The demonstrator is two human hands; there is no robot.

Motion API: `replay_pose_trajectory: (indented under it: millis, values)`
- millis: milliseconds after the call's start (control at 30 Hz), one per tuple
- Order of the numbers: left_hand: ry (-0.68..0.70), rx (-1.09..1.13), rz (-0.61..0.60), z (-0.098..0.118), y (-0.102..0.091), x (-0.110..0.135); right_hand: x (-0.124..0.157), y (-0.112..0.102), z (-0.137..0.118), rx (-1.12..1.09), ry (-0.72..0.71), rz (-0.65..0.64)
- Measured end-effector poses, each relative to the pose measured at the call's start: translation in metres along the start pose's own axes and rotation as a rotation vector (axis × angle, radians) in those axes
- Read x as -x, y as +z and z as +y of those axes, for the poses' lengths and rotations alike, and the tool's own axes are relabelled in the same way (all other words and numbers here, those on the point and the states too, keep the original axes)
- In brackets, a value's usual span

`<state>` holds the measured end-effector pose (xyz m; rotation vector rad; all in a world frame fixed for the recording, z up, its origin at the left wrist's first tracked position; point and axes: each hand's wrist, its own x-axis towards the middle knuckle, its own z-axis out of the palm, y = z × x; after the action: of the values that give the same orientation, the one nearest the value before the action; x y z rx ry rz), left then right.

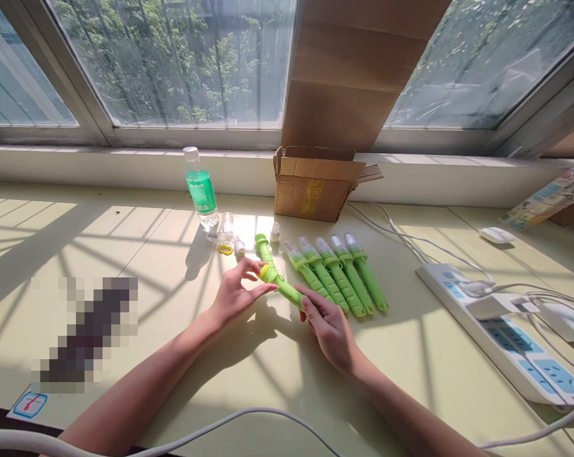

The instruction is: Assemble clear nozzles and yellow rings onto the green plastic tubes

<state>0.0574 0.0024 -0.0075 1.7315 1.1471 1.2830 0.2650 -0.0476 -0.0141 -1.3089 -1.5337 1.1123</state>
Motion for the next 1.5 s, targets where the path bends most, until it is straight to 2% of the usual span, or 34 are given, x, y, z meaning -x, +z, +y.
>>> replay_pose_trajectory:
  millis: [200, 500, 800, 900, 1100, 1500]
  values:
    - [0.021, -0.002, 0.015, 0.002, 0.0, 0.0, 0.0, 0.001, -0.002, -0.061, 0.006, -0.002]
    - [0.004, 0.0, 0.026, 0.001, 0.0, 0.0, -0.001, 0.001, -0.003, -0.313, 0.182, -0.071]
    - [0.024, -0.013, 0.039, -0.003, 0.0, -0.001, -0.001, -0.001, -0.008, -0.436, 0.261, -0.098]
    - [0.039, -0.011, 0.035, -0.007, 0.001, -0.001, -0.002, -0.002, -0.009, -0.454, 0.277, -0.099]
    - [0.107, 0.013, -0.053, -0.012, 0.001, -0.002, -0.003, -0.003, -0.008, -0.496, 0.335, -0.097]
    - [0.049, -0.004, -0.03, -0.008, 0.001, 0.0, -0.006, -0.005, -0.009, -0.451, 0.346, -0.095]
